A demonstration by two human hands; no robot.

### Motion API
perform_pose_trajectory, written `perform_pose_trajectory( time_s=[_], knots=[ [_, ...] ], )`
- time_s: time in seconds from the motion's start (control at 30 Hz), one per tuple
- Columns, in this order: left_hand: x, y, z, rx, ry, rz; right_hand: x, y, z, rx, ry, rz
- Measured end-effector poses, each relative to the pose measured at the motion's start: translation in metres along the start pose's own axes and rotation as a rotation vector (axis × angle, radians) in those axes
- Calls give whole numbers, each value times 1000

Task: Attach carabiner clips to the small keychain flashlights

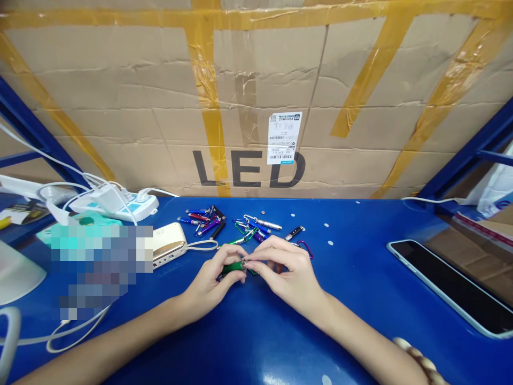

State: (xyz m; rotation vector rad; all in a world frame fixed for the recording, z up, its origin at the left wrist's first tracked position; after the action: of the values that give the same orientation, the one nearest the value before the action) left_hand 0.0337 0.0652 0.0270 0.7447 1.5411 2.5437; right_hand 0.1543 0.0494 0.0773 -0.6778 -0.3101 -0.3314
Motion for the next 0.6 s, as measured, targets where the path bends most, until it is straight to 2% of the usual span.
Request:
perform_pose_trajectory(
  time_s=[0.37,0.47,0.6],
  knots=[
    [4,5,0,-68,53,11,2,7,4,-74,-28,67],
    [6,5,0,-101,76,48,3,5,6,-8,-61,18],
    [9,10,-1,-229,104,163,2,1,4,113,-162,-116]
  ],
)
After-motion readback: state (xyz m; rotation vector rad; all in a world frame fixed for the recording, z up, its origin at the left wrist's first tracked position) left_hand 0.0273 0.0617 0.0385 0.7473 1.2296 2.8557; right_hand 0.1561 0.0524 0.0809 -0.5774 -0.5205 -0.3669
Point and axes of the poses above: each hand's wrist, its own z-axis towards the middle knuckle, its own x-axis out of the back of the hand, y = z × x, the point moved 7 cm from there along z, towards the middle knuckle, and after that the axes turned 6 degrees about y, right-handed, at the moved point
